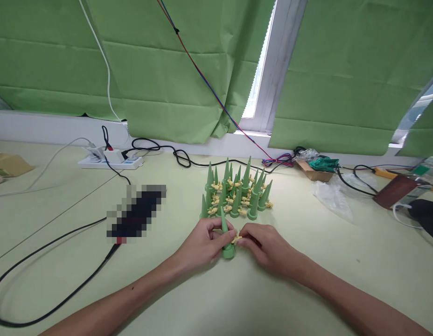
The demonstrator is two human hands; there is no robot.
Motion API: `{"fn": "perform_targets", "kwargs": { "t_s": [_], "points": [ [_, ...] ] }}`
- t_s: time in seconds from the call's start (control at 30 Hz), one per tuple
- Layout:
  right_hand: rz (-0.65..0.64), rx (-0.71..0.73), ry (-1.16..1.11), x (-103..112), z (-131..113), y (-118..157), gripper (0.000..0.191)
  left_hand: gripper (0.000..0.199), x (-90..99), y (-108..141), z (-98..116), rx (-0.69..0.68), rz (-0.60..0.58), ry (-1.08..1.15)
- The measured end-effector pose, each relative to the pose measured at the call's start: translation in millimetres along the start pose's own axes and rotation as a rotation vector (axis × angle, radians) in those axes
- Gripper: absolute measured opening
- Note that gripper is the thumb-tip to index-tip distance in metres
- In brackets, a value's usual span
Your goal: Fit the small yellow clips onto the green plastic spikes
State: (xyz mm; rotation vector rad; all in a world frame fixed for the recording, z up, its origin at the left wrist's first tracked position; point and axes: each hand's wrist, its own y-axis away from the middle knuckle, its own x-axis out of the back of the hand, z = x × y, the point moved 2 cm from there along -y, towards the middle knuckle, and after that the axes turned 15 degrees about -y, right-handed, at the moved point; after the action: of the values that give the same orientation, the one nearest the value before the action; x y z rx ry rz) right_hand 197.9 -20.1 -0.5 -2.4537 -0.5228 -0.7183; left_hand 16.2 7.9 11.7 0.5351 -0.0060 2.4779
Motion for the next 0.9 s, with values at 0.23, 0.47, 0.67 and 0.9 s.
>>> {"fn": "perform_targets", "kwargs": {
  "t_s": [0.23, 0.47, 0.67, 0.9],
  "points": [
    [-0.022, 0.031, 0.045, -2.7, -0.2, -0.7, 0.029, 0.039, -0.6, -0.5, -3.5, -0.016, -0.026, -0.001],
    [0.008, -0.011, -0.021, 0.1, -4.0, -1.1, 0.02, 0.039, 1.0, 1.0, -2.7, -0.015, 0.008, -0.017],
    [0.038, 0.041, -0.074, 1.5, -4.5, -0.5, 0.006, 0.039, 2.6, 0.1, -1.0, -0.007, 0.05, -0.014],
    [0.045, 0.141, -0.071, 1.1, -0.7, -1.9, 0.008, 0.036, 2.9, 0.2, -0.6, -0.003, 0.059, -0.053]
  ]
}}
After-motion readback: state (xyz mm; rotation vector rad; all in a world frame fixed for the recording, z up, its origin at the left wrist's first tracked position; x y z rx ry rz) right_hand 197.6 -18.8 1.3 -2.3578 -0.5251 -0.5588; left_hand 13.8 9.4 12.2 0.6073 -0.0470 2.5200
